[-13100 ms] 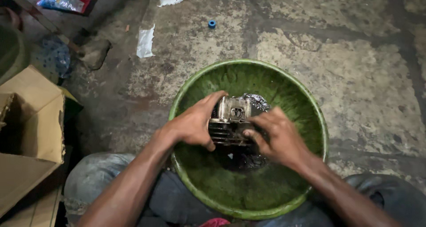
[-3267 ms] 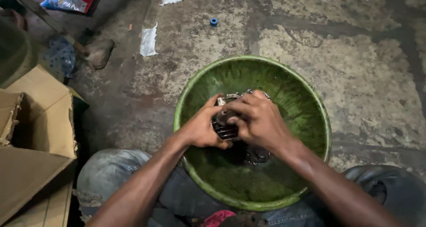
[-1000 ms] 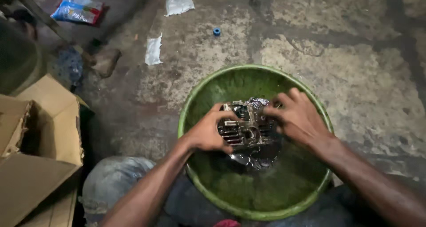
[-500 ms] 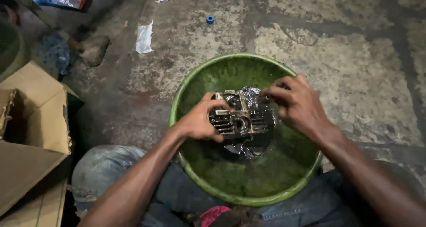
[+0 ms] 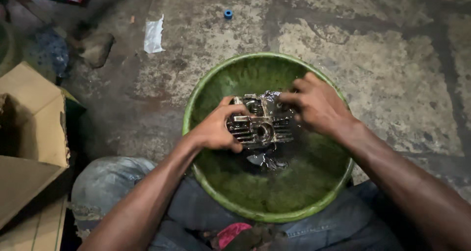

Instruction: The person scrubs a metal engine cylinder head with a brush while it is submerged in a green basin filled with liquid. They rotate the part to clean different sides and use the brush to scrub the fins and internal surfaces.

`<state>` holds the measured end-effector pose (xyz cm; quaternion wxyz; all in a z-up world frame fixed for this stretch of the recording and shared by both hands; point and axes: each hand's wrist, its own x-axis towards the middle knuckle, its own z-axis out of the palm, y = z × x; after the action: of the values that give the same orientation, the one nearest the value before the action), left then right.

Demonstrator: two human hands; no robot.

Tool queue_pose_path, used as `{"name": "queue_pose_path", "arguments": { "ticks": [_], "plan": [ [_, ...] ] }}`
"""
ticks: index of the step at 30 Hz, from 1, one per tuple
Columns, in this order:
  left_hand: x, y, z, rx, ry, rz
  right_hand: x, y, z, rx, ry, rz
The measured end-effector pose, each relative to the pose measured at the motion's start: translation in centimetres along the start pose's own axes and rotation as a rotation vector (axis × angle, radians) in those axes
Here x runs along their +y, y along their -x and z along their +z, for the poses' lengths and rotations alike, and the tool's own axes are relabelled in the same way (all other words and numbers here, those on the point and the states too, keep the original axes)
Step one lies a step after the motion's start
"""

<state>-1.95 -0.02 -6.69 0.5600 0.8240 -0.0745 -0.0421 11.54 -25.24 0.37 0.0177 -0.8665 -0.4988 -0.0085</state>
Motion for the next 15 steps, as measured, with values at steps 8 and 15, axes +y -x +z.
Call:
{"name": "queue_pose_path", "arguments": {
  "ticks": [8,15],
  "plan": [
    [0.9,-0.1,-0.2,-0.037,-0.054,-0.042,-0.3,0.9,1.5,0.040,-0.102,0.038],
    [1.0,0.5,0.1,-0.023,-0.007,0.052,-1.1,-2.7,1.9,0.219,-0.339,0.066]
  ]
}}
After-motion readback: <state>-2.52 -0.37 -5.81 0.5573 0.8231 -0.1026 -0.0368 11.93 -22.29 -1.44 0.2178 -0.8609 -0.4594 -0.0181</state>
